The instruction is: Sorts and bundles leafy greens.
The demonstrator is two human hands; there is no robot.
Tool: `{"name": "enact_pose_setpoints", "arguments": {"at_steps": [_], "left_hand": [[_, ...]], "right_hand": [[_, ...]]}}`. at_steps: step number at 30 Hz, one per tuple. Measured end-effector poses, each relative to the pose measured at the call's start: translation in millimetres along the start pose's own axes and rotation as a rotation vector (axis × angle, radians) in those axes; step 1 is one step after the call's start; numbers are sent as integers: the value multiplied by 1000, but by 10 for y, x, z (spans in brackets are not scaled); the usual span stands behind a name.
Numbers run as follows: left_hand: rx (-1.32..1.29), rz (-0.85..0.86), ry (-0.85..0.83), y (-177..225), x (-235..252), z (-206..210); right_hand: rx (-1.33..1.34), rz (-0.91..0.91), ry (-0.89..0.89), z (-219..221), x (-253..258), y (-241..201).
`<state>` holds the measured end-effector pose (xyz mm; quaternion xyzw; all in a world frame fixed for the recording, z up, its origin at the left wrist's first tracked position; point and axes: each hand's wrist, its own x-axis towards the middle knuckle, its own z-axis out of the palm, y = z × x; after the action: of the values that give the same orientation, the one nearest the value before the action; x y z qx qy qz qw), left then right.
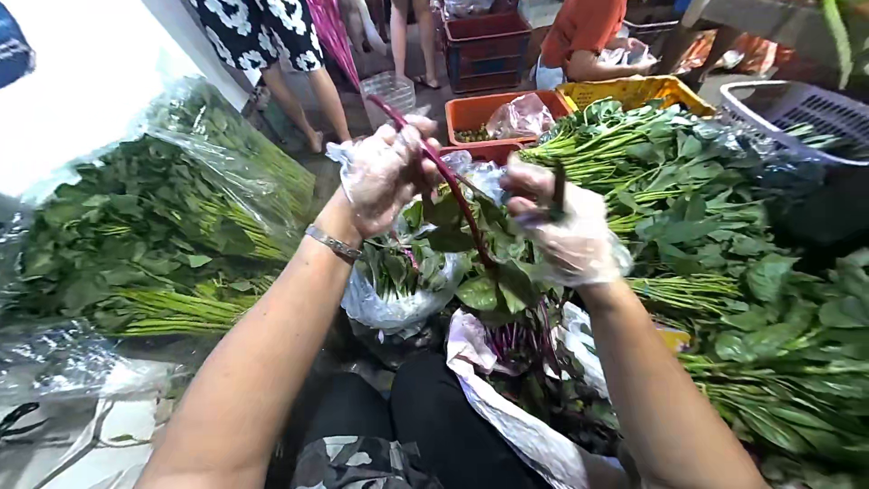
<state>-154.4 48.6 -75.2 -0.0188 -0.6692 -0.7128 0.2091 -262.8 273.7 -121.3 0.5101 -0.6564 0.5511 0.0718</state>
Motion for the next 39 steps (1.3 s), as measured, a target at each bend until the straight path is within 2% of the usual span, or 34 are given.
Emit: {"name": "enact_pose_setpoints", "arguments": {"at_steps": [2, 4, 7, 8, 9, 11, 13, 15, 17, 20, 25, 27, 29, 31, 32, 34, 35, 36, 38, 39], "left_hand": [[77, -21, -49, 8, -12, 189], [256, -1, 24, 30, -19, 287], [793, 105, 298, -43, -113, 238], [884, 139, 325, -91, -203, 265], [905, 149, 263, -125, -316, 331], [838, 57, 143, -224, -405, 501], [708, -64, 105, -345, -321, 573], [620, -90, 96, -375, -242, 557], [554, -111, 95, -341, -241, 544], [489, -198, 29, -217, -268, 500], [441, -227, -212, -215, -298, 564], [427, -252, -268, -208, -332, 559], [444, -251, -283, -213, -366, 541], [473, -198, -230, -208, -406, 527], [434, -161, -168, -176, -435, 481], [325, -113, -13, 4, -475, 306], [268, -109, 74, 137, -471, 193], [218, -100, 146, 256, -473, 73], [131, -41, 162, 429, -486, -227], [110, -4, 131, 475, -472, -352]], "right_hand": [[125, 74, -92, 167, 196, -97], [247, 141, -92, 300, 234, -91], [428, 278, 71, 398, 173, -16], [459, 321, 137, 430, 158, 11], [474, 354, 187, 464, 147, 31], [408, 397, 206, 524, 128, 42], [277, 413, 99, 540, 94, -7], [259, 394, -24, 468, 73, -24], [245, 298, -4, 331, 13, 27], [179, 40, 115, 185, 59, 202], [601, 240, -112, 210, 66, 128], [423, 155, -129, 168, 63, 138], [26, -7, -117, 60, 63, 163], [-350, -124, -8, -82, 40, 251], [-454, -71, 63, -208, 15, 334], [-376, 227, 139, -501, -159, 455], [-260, 343, 75, -592, -302, 468], [-170, 453, -112, -626, -490, 419], [-191, 649, -693, -568, -789, 276], [-259, 703, -913, -514, -872, 238]]}}
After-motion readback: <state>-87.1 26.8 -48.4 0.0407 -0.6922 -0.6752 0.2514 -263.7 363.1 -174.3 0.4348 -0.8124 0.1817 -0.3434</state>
